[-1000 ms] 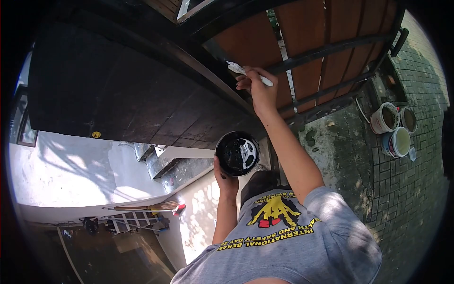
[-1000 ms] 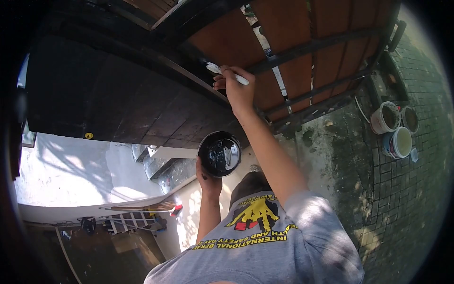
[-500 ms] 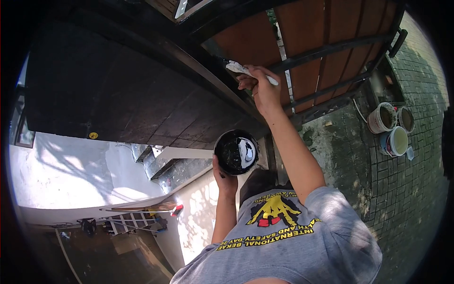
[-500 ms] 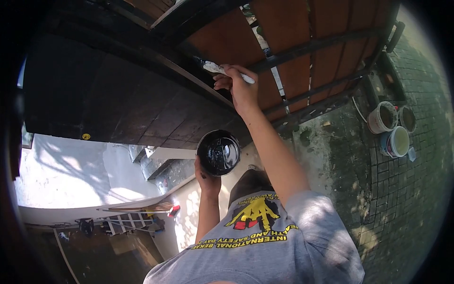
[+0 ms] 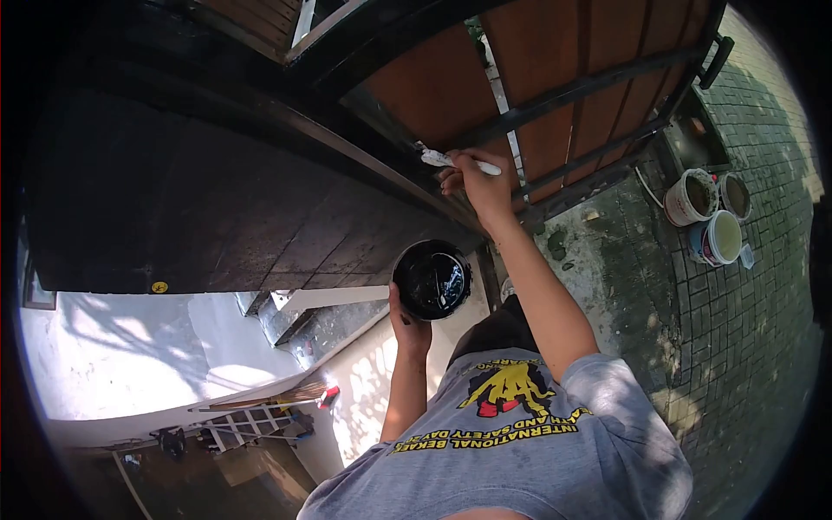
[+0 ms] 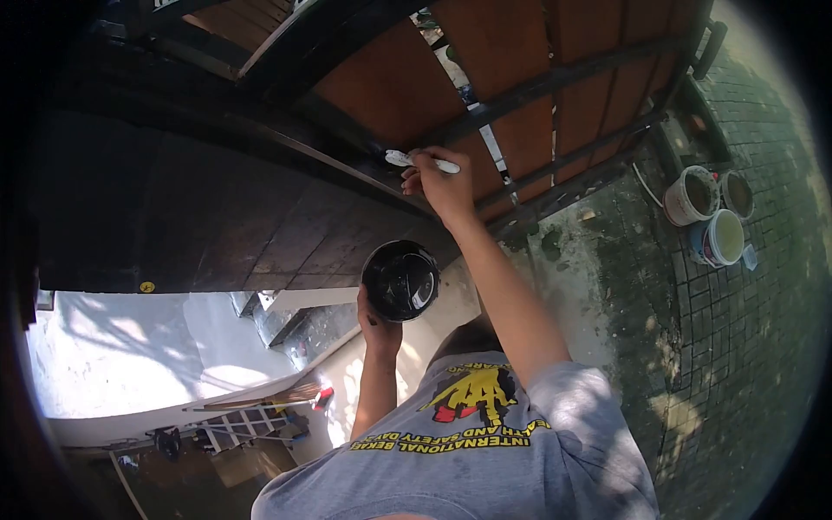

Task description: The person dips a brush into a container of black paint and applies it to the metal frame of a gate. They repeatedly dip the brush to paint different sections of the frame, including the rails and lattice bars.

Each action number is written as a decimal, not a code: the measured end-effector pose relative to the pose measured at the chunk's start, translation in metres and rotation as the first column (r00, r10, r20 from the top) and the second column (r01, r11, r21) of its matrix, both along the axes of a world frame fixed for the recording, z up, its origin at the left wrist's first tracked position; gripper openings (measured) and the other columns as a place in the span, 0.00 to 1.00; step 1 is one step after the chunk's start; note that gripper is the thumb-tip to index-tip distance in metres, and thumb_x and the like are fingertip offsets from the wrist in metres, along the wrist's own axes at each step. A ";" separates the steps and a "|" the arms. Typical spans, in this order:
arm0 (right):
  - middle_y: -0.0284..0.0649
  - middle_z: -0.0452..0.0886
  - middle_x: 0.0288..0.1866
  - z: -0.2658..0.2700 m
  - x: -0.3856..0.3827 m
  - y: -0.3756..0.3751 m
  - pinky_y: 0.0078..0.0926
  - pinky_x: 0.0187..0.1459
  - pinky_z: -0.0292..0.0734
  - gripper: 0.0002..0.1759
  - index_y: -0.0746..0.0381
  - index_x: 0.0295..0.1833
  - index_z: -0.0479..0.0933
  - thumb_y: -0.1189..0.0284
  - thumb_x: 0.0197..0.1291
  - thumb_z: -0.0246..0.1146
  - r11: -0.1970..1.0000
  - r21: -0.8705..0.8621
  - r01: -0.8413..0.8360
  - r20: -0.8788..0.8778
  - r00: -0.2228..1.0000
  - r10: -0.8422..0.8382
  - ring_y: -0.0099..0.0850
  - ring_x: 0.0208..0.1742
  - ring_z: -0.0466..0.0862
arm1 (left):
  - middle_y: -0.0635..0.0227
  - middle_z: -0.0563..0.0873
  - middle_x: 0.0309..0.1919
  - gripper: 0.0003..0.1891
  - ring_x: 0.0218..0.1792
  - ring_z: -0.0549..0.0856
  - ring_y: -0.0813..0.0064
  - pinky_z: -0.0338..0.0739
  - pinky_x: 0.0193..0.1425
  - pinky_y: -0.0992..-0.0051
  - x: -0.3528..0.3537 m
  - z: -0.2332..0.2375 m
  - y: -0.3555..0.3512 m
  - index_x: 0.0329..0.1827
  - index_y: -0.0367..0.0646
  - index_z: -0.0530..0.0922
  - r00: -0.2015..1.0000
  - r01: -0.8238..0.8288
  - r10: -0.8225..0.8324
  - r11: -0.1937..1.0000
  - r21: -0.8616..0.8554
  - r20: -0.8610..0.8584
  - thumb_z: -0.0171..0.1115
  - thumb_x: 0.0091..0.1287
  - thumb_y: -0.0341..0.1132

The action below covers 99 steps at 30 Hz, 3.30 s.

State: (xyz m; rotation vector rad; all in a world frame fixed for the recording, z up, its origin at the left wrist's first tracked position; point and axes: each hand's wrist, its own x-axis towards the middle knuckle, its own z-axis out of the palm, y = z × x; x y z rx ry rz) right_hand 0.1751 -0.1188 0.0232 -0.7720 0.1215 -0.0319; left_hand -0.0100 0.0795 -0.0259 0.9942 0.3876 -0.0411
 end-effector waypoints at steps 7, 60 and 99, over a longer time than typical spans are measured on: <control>0.51 0.87 0.33 -0.002 -0.009 -0.004 0.29 0.30 0.87 0.09 0.73 0.45 0.84 0.75 0.73 0.65 0.997 0.072 0.012 -0.012 1.000 -0.011 0.34 0.29 0.90 | 0.65 0.81 0.72 0.30 0.74 0.76 0.67 0.65 0.82 0.60 0.033 -0.006 0.003 0.77 0.46 0.72 0.999 0.051 -0.051 0.998 -0.028 -0.006 0.46 0.85 0.58; 0.51 0.89 0.39 -0.006 -0.013 -0.005 0.29 0.31 0.86 0.10 0.74 0.48 0.85 0.75 0.73 0.65 0.998 -0.061 0.032 -0.140 0.989 -0.041 0.36 0.34 0.91 | 0.60 0.80 0.71 0.30 0.72 0.78 0.65 0.68 0.80 0.61 0.085 -0.004 0.010 0.78 0.41 0.70 0.983 0.184 -0.184 0.983 -0.014 -0.027 0.43 0.86 0.55; 0.36 0.81 0.19 0.010 -0.026 0.032 0.20 0.20 0.75 0.21 0.68 0.31 0.81 0.66 0.77 0.66 0.962 -0.081 0.261 -0.082 0.960 -0.267 0.22 0.17 0.82 | 0.62 0.69 0.79 0.32 0.81 0.67 0.67 0.60 0.85 0.63 0.096 -0.032 -0.027 0.86 0.46 0.56 0.913 0.390 -0.406 0.901 0.192 0.051 0.37 0.87 0.55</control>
